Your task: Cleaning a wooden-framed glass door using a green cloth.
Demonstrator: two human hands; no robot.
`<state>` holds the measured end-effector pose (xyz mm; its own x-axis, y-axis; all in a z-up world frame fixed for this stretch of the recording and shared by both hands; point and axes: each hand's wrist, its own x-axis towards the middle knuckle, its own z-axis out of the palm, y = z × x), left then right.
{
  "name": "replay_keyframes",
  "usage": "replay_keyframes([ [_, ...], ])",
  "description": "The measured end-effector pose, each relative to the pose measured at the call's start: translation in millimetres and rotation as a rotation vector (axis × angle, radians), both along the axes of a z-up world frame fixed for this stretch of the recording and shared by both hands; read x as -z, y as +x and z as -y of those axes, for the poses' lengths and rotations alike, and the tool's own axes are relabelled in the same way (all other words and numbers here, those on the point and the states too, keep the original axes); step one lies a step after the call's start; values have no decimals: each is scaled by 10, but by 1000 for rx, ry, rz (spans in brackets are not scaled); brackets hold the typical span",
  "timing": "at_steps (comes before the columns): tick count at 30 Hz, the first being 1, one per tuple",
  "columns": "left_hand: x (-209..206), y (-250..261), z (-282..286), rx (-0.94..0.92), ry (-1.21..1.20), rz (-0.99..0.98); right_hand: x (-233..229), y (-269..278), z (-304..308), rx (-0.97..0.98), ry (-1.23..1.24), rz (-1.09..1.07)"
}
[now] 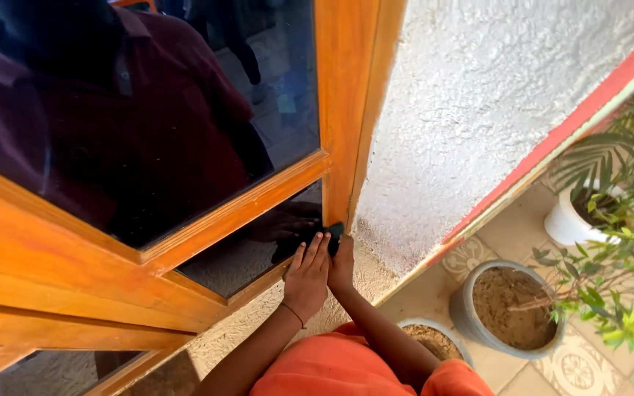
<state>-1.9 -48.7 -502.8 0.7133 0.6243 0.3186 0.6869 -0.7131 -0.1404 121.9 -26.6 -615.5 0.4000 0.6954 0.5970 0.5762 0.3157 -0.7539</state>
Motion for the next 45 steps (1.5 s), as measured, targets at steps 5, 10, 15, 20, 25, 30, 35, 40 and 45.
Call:
replay_keyframes([
  [5, -684, 16, 107, 15, 55, 234, -809, 110, -75, 7, 31, -33],
  [10, -1502, 18, 204, 27, 307, 396, -1816, 172, -173, 97, 414, 67],
  [15, -1777, -325, 365, -112, 408, 394, -2380, -275, -111, -13, 392, 200],
  [20, -1459, -718, 482, -329, 428, 413, -2411, -762, -86, -93, 607, 296],
  [25, -1281, -690, 350, -383, 430, 494, -2729, -617, 122, -306, 564, 405],
  [30, -1544, -262, 272, -351, 514, 304, -2413, -147, 114, -163, 438, 403],
  [35, -1409, -161, 148, -371, 534, 394, -2366, -140, 50, -181, 443, 315],
  [40, -1386, -433, 182, -404, 575, 453, -2330, -294, -48, -251, 479, 314],
  [45, -916, -808, 299, -529, 543, 507, -2407, -801, -42, -507, 538, 340],
])
